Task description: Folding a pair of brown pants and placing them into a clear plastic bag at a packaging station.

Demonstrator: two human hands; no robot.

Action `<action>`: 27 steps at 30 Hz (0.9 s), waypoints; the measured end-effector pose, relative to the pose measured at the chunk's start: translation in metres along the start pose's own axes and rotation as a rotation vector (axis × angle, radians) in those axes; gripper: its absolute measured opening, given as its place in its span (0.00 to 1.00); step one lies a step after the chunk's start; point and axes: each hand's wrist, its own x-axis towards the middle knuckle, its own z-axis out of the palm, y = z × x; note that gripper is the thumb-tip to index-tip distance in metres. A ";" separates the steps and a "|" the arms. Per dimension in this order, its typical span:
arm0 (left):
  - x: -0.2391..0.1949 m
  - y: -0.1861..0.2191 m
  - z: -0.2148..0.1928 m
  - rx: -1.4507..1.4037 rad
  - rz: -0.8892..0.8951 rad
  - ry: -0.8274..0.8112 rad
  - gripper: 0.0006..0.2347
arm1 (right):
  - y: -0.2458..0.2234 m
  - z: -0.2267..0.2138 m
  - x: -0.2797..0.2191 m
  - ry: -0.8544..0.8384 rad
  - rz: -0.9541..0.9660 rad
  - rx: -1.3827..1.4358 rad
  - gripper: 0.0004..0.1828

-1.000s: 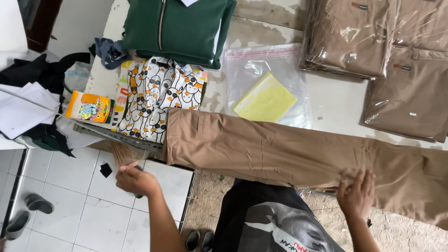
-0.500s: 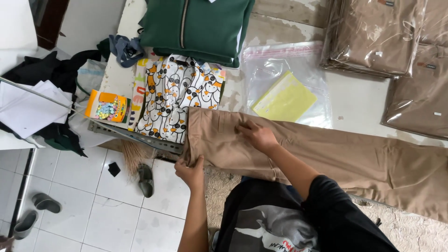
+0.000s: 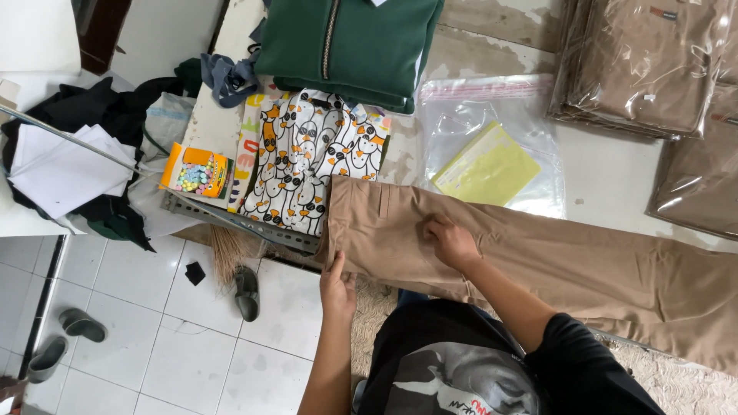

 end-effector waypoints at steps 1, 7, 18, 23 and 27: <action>-0.006 0.001 0.005 -0.032 0.010 -0.023 0.23 | -0.010 -0.015 -0.002 -0.094 0.081 0.239 0.07; -0.003 -0.008 0.008 0.004 -0.043 -0.060 0.19 | -0.088 -0.070 0.042 0.028 0.031 0.703 0.07; 0.017 -0.014 0.007 -0.112 -0.091 -0.107 0.21 | -0.067 0.028 0.048 0.108 -0.132 0.265 0.05; 0.027 -0.021 0.000 -0.111 -0.119 -0.082 0.23 | -0.067 0.029 0.054 0.065 -0.246 -0.042 0.08; 0.008 -0.001 0.013 -0.147 -0.155 -0.070 0.24 | -0.063 0.036 0.061 -0.043 -0.057 0.502 0.07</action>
